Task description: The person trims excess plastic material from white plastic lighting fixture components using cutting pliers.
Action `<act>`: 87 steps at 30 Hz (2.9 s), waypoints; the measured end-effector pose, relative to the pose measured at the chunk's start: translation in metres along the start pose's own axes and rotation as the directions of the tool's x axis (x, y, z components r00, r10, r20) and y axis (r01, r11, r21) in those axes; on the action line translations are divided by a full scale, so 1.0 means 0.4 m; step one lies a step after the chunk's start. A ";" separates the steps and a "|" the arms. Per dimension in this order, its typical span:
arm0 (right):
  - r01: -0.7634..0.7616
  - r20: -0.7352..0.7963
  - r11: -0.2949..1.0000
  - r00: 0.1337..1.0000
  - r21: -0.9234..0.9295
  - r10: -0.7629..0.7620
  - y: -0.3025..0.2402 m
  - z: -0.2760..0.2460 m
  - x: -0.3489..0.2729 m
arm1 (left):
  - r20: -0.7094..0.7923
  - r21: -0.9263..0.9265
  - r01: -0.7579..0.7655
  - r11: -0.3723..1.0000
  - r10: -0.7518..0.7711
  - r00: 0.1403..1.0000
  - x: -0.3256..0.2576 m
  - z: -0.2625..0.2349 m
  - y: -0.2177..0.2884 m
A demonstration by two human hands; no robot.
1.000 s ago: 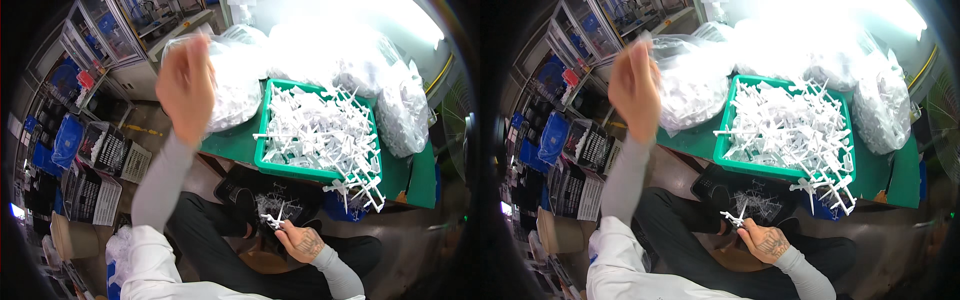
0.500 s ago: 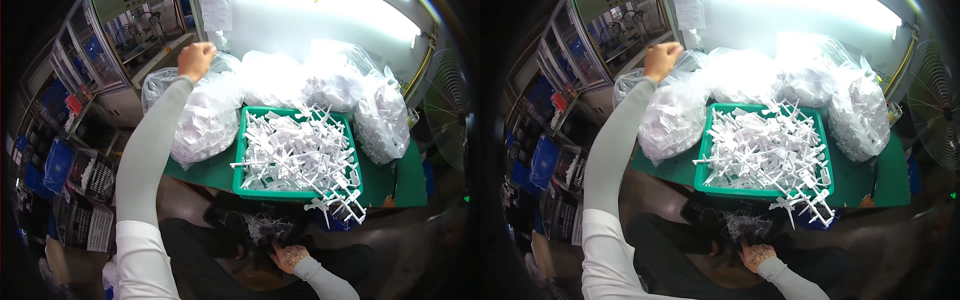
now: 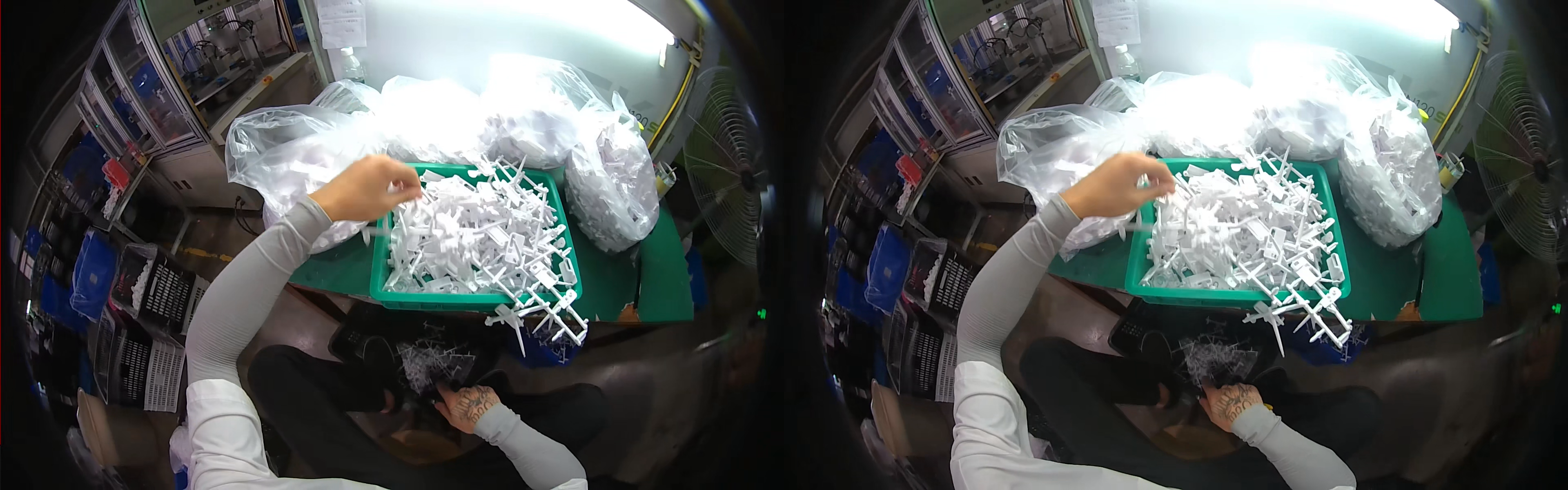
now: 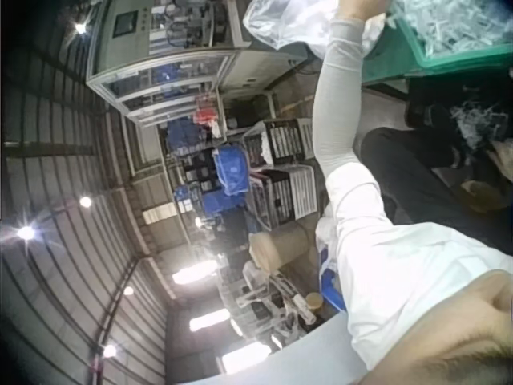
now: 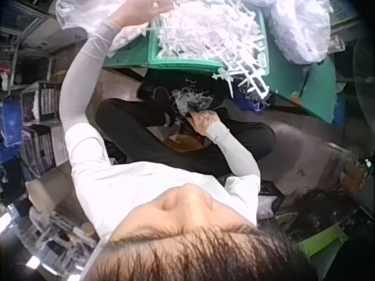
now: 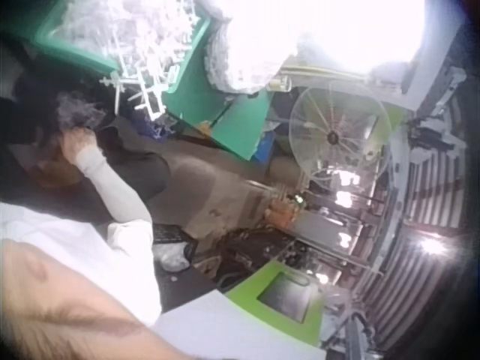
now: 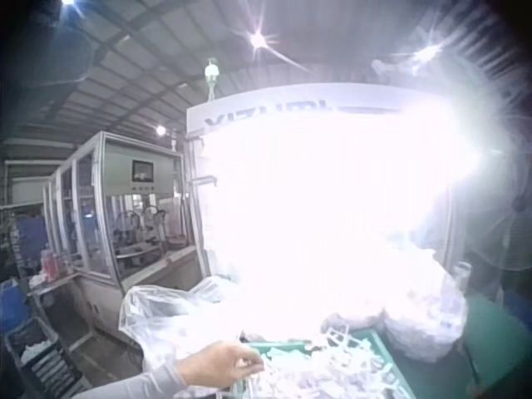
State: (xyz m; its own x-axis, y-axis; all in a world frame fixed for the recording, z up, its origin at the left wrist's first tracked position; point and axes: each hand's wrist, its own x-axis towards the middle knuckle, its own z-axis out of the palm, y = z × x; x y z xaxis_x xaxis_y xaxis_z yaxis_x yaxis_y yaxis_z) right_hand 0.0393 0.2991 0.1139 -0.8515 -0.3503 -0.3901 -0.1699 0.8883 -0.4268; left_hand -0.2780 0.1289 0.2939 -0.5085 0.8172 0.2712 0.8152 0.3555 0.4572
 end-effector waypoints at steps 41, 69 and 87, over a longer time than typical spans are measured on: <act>0.270 -0.790 0.937 0.513 -0.222 -0.335 0.023 -0.222 -0.012 | -0.180 -0.426 -0.037 0.904 -0.045 0.983 -0.243 0.365 0.305; 0.643 -0.629 0.107 0.679 0.759 0.379 -0.056 -0.207 -0.018 | 0.123 -0.965 0.186 0.183 -0.312 0.942 -0.322 0.336 0.292; 0.455 -0.692 0.685 0.715 0.569 0.100 -0.067 -0.180 -0.045 | -0.058 -0.983 0.040 0.182 -0.503 0.862 -0.343 0.302 0.319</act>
State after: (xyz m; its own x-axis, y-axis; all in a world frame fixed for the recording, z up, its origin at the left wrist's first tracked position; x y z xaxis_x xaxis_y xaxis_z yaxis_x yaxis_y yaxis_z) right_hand 0.0234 0.3032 0.1911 -0.9690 0.0445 0.2429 -0.2213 0.2799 -0.9342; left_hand -0.0708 0.1167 0.2126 -0.8645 0.4997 0.0534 -0.1443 -0.3485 0.9261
